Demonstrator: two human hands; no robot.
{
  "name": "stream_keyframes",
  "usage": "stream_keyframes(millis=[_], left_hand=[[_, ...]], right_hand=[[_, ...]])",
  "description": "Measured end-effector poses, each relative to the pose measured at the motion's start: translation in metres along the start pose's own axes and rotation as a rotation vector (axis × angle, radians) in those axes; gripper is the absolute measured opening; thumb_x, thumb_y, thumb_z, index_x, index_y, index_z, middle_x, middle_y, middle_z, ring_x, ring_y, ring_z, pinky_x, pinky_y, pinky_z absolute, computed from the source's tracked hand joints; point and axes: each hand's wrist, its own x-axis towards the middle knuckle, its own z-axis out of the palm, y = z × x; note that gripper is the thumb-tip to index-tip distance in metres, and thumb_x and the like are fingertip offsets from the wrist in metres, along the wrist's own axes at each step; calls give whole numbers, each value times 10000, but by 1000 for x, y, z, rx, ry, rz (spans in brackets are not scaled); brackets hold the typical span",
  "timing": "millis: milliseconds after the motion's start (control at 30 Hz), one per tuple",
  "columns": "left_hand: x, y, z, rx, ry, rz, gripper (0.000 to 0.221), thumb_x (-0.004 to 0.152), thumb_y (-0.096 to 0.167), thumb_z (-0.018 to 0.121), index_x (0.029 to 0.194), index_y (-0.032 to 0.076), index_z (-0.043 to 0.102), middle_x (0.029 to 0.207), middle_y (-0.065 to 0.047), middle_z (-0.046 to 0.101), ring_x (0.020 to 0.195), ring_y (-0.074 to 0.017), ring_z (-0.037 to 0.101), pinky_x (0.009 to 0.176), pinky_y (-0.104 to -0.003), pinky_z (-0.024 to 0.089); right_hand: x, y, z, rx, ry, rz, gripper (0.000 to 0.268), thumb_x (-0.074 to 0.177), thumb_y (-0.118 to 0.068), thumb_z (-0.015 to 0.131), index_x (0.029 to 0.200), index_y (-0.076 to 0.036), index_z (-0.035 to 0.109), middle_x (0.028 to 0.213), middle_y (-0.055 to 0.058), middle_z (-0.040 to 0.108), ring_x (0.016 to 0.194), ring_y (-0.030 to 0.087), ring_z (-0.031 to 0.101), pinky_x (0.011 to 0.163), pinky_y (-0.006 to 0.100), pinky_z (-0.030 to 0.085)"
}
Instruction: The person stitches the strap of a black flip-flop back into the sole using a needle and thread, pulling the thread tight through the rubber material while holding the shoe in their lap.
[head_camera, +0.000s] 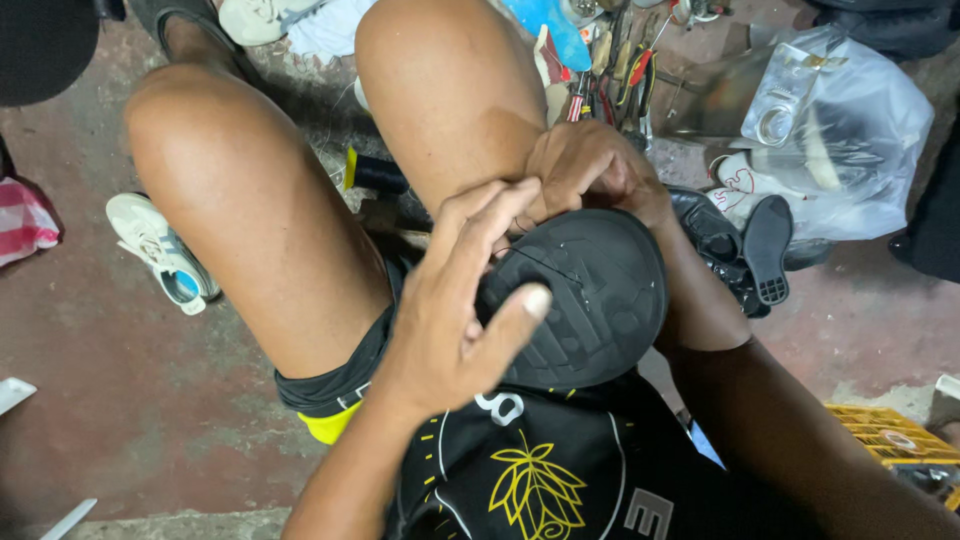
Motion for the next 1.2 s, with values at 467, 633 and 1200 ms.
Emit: stream_keyframes(millis=[467,633,1200], left_hand=[[-3,-40,-16,193,292,356,233,884,98,859,1071,43,731,1048,-84,706,873,-207,719,752,-301,590],[-1,-31,-26,290,242,452,199,892,88,846,1012,53,691,1006,-82,664,881,-259,667,760,-345,545],[-3,-27,-59,21,38,193,114,973,62,725,1046,47,639,970,-56,588,784,-132,608,678,-267,516]], right_hand=[[13,-26,-2,-258,-111,273,347,805,-280,670,660,-38,468,630,64,473,486,194,453,506,334,281],[15,-23,-10,-321,-180,251,330,761,-312,666,750,7,583,720,103,584,558,205,545,550,334,370],[7,-25,-10,-348,-142,247,344,968,-219,729,1107,89,668,1040,221,724,946,377,761,867,414,593]])
